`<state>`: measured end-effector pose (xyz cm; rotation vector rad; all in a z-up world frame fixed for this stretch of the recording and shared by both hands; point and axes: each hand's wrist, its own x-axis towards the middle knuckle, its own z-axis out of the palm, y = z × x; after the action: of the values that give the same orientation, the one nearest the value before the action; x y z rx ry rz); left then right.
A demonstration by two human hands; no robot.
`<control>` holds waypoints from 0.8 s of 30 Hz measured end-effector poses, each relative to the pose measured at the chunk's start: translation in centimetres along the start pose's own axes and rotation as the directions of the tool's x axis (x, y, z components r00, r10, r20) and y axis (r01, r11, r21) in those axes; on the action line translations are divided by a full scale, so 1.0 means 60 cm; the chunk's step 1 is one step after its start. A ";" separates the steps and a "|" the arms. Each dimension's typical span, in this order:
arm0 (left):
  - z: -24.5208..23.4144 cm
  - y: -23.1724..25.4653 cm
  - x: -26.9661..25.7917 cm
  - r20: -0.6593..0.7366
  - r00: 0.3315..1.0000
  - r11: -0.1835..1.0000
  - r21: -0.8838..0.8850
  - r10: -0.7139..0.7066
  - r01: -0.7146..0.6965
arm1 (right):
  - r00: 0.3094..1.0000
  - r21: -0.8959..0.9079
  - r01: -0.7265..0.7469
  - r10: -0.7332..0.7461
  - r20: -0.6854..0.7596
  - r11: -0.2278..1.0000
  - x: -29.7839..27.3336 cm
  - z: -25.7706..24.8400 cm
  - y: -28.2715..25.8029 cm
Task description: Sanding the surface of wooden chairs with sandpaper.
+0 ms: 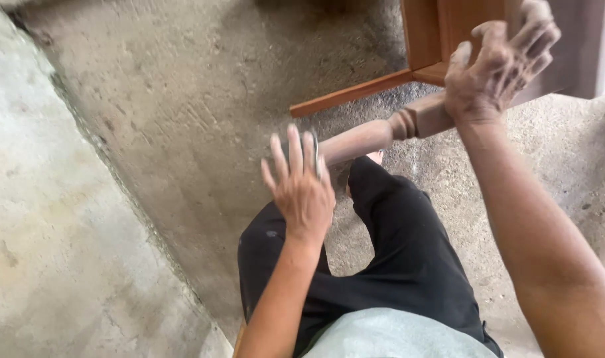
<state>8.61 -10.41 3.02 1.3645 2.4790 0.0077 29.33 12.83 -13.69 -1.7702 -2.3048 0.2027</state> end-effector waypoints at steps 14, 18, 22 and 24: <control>0.019 0.008 -0.015 -0.077 0.997 0.998 0.058 -0.019 0.023 | 0.996 0.046 0.066 -0.063 -0.067 0.997 0.018 -0.031 -0.029; 0.022 0.011 0.030 0.007 0.997 0.994 0.076 -0.075 0.075 | 0.996 0.083 0.074 -0.069 -0.056 0.994 0.009 -0.037 -0.021; 0.033 0.010 -0.024 -0.067 0.998 0.996 0.091 0.011 -0.005 | 0.998 0.156 0.016 -0.006 -0.066 0.988 0.017 -0.047 -0.032; 0.044 0.004 -0.037 -0.142 0.987 0.992 0.105 0.081 -0.066 | 0.971 0.129 0.131 -0.101 -0.218 0.983 0.011 -0.060 -0.034</control>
<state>10.66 -12.50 1.14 1.5480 2.5781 0.0000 28.22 12.84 -9.67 -1.5057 -2.1766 0.1478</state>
